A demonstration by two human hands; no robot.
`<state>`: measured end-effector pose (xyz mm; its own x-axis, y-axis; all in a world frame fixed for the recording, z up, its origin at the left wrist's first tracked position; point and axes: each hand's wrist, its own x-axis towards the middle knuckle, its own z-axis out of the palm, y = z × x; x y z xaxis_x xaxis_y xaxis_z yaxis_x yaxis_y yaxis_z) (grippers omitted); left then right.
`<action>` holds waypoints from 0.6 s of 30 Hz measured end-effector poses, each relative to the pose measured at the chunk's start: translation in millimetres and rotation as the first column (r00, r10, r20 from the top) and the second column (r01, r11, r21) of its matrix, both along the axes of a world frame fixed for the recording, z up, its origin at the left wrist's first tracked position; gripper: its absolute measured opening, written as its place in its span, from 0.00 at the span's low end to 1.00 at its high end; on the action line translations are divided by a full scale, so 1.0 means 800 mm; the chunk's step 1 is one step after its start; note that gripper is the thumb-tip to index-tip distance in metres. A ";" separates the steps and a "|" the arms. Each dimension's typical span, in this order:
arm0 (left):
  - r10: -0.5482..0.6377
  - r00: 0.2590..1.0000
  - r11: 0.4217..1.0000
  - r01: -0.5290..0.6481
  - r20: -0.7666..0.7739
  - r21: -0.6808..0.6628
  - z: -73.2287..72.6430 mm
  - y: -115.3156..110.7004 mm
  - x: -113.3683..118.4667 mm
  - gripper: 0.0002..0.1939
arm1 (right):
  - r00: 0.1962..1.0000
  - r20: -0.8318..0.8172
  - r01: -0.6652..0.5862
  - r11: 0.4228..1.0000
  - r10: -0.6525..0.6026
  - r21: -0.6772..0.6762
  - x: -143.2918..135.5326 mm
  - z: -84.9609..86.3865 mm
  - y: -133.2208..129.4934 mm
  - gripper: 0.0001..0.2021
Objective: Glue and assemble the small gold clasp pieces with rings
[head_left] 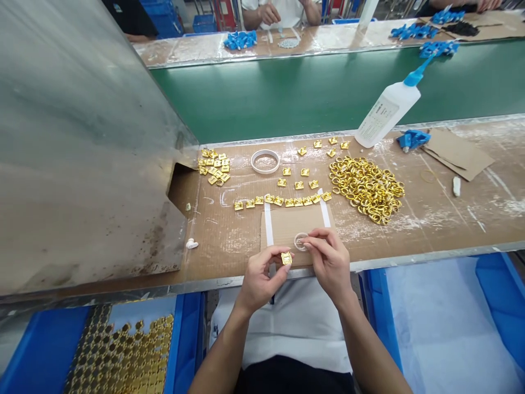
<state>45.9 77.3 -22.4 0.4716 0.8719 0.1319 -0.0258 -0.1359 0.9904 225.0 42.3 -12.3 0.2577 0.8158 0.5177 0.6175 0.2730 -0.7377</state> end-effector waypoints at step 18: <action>0.013 0.999 1.000 -0.014 -0.037 -0.009 0.002 0.000 0.002 0.12 | 0.860 -0.455 0.207 0.973 -0.231 -0.103 -0.009 0.013 -0.012 0.12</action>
<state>47.4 77.6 -21.2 0.4642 0.8793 0.1062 0.0126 -0.1265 0.9919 217.5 32.8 -2.2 0.6318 0.7314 0.2567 0.2436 0.1270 -0.9615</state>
